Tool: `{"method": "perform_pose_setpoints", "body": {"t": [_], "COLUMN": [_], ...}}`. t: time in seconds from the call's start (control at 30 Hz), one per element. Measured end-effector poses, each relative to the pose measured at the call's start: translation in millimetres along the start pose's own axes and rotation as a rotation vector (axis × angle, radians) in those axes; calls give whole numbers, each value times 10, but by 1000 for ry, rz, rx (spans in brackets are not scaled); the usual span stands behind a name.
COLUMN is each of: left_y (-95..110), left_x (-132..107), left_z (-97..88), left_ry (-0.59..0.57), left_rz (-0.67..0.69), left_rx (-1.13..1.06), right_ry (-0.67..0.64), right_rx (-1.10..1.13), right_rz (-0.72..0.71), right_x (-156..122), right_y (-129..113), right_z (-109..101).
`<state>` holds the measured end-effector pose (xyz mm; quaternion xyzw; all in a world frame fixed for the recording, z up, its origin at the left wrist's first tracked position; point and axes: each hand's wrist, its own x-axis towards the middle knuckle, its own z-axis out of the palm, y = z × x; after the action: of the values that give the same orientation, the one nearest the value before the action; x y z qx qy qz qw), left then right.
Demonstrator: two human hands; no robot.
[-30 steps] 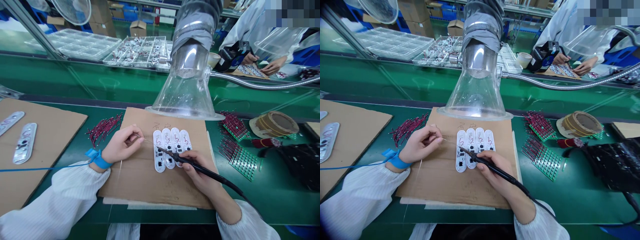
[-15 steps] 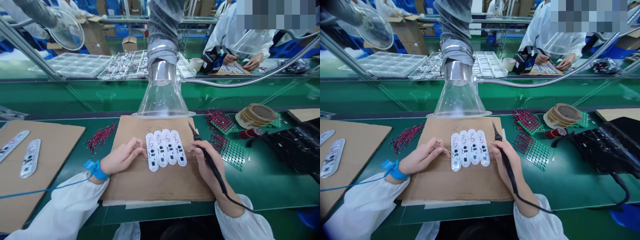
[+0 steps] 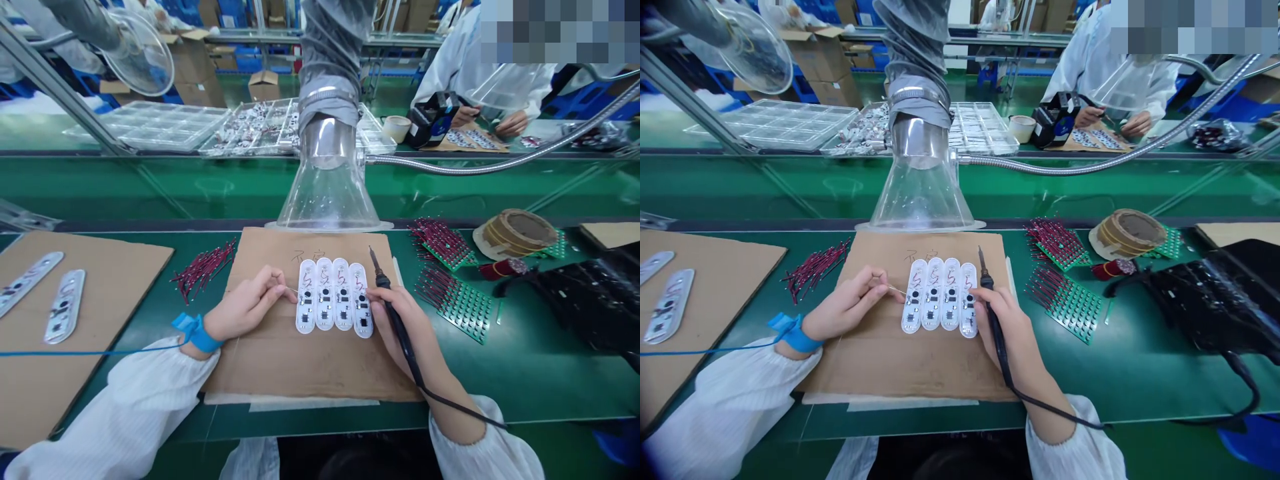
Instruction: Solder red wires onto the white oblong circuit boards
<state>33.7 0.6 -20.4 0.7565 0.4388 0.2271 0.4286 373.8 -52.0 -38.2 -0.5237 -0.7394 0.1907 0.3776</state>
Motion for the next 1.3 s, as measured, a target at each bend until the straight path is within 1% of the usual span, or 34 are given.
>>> {"method": "perform_pose_setpoints", "body": {"t": [0.1,0.13,0.2,0.23,0.3,0.37,0.43,0.5,0.6,0.73,1.03,1.3], "left_y": [-16,-30,-72,-98,-150,-188,-205,-203,-191,-174,-154,-129], "left_x": [-1,-4,-10,-13,-18,-19,-18,-17,-12,-1,13,12], "left_z": [-6,-22,-72,-101,-155,-188,-198,-192,-179,-176,-175,-172], "left_ry": [24,45,124,174,259,294,287,278,264,228,239,235], "left_rz": [43,54,62,58,47,43,46,47,52,68,91,70], "left_rx": [-15,0,59,91,132,140,140,141,142,149,156,152], "right_ry": [36,44,45,42,25,24,47,74,53,0,-31,-40], "right_rx": [-17,-32,-45,-25,86,214,277,290,289,188,110,146], "right_rz": [-23,-28,-21,-7,34,73,93,100,88,86,70,74], "right_x": [54,68,86,86,73,47,19,-5,-27,-21,38,49], "right_y": [-23,-55,-157,-218,-331,-391,-380,-320,-240,-245,-334,-343], "right_z": [-54,-74,-99,-98,-58,24,121,200,251,242,226,237]}}
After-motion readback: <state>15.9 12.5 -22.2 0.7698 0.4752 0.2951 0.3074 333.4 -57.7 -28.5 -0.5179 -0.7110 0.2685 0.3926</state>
